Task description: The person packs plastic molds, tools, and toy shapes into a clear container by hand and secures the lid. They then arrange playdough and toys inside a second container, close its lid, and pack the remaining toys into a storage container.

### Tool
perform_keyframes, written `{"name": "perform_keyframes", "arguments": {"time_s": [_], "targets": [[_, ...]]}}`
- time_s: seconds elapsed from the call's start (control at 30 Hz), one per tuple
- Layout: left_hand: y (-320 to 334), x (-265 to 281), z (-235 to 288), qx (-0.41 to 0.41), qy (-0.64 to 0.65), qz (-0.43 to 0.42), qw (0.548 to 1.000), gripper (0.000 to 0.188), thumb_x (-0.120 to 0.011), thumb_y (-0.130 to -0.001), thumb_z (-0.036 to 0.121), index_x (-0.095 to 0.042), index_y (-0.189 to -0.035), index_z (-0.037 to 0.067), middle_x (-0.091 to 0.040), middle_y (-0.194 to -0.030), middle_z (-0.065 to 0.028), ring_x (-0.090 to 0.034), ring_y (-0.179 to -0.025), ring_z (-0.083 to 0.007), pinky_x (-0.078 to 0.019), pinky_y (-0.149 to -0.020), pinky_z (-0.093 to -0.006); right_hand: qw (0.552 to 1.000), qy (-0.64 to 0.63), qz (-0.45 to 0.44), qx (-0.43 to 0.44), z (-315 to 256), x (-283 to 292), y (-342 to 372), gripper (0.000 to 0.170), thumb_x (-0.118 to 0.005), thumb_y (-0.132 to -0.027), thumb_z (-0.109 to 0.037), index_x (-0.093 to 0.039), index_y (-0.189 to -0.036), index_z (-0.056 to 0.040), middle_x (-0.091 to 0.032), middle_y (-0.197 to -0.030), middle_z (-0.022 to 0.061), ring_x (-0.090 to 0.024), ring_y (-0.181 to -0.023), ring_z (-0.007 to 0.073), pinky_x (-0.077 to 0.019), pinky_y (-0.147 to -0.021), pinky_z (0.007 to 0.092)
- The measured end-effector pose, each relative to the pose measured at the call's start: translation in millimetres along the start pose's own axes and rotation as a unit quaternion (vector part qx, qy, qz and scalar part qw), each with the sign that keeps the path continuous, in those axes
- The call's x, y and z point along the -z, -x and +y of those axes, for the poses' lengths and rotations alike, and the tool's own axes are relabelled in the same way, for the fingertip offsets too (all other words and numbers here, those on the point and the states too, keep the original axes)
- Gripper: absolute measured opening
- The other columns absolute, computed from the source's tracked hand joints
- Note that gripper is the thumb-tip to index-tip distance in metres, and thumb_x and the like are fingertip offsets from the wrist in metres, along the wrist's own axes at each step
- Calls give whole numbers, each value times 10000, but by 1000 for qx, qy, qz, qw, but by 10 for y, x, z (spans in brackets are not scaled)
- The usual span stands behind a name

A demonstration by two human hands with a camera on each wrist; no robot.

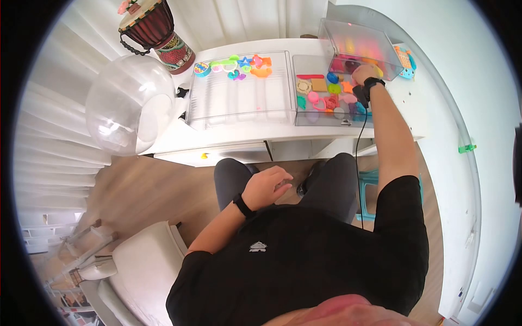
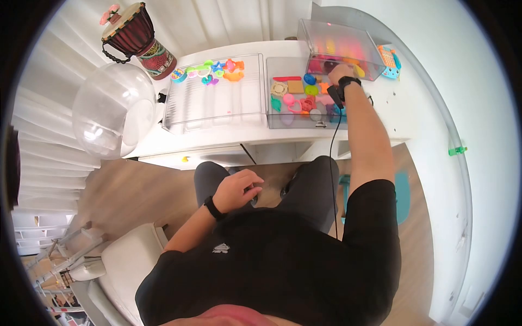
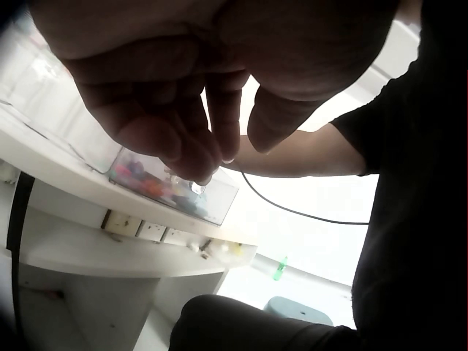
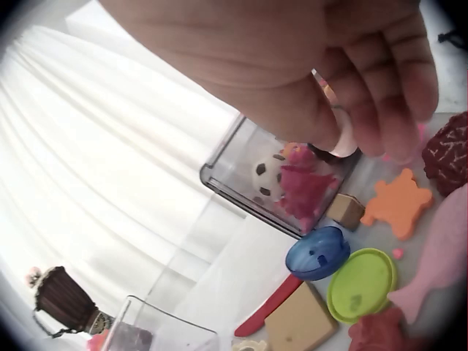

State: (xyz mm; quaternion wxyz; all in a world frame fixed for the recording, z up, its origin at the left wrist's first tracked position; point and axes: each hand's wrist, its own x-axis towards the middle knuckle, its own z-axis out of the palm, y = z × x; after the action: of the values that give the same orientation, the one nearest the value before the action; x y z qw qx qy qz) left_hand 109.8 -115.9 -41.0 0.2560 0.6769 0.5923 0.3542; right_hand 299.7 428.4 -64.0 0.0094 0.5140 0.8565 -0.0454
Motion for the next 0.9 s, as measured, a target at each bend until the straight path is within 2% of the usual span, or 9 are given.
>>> {"name": "perform_keyframes", "arguments": {"time_s": [0.07,0.17,0.3,0.47,0.57,0.63,0.77,0.83,0.9], "targets": [[36,6,-11,17,3,-12,1000,193,-748,-929,219,-722,-1088,111,-676,-999,-57,-692,-782,-245,-562,-682,-377,999,7,-20,-26,119,-204,-257,313,-636,-835,-260,-830,-968,-54,-774,-1070,229,-737,-1098,360,-569,-954,452],[108,-25,-83,10,-7,-2,1000,184,-742,-937,222,-723,-1083,112,-677,-993,-58,-693,-777,-242,-561,-683,-376,994,99,-21,-48,60,-328,-340,271,-637,-828,-324,-833,-822,-136,-780,-1026,179,-736,-1043,342,-559,-929,461],[168,-59,-140,29,5,2,1000,178,-735,-943,222,-723,-1079,108,-677,-989,-62,-697,-785,-241,-564,-690,-376,997,70,-13,-27,311,-752,-591,273,-631,-842,-332,-842,-844,-158,-778,-1064,177,-729,-1045,371,-556,-941,486],[243,-261,-536,92,63,-13,994,186,-744,-936,162,-735,-1096,67,-691,-975,-81,-709,-800,-215,-568,-724,-340,998,37,-37,-26,111,-496,-313,284,-622,-877,-307,-830,-962,-133,-781,-1039,162,-729,-1042,365,-565,-924,487],[318,-378,-805,142,65,3,988,187,-736,-946,167,-737,-1090,48,-707,-966,-95,-713,-814,-225,-575,-756,-345,999,34,-22,-9,-16,-283,-137,286,-689,-855,-274,-825,-980,-55,-763,-1088,239,-725,-1091,378,-570,-954,473],[359,-387,-852,152,76,13,985,180,-729,-936,171,-740,-1068,50,-706,-949,-100,-707,-814,-239,-571,-755,-355,994,-90,-19,-60,-58,-138,3,255,-654,-882,-263,-808,-1009,-106,-795,-992,149,-764,-934,312,-592,-876,427],[388,-339,-840,165,86,27,982,173,-721,-933,175,-743,-1054,54,-709,-940,-105,-702,-810,-252,-567,-752,-363,985,-159,-33,-49,-112,167,223,241,-666,-918,-237,-780,-1059,-80,-790,-920,141,-772,-824,260,-611,-750,396],[371,-283,-794,160,85,39,983,170,-722,-937,175,-745,-1054,53,-710,-942,-104,-698,-802,-251,-565,-746,-363,899,-423,-35,-107,-163,287,397,234,-667,-962,-216,-761,-1063,-28,-771,-878,144,-739,-690,210,-582,-589,363],[327,-183,-731,154,83,55,983,168,-723,-941,174,-746,-1054,52,-712,-944,-103,-694,-794,-250,-563,-740,-363,885,-455,-38,-95,-306,513,712,248,-671,-994,-224,-708,-1133,-22,-734,-830,93,-693,-654,148,-535,-516,311]]}}
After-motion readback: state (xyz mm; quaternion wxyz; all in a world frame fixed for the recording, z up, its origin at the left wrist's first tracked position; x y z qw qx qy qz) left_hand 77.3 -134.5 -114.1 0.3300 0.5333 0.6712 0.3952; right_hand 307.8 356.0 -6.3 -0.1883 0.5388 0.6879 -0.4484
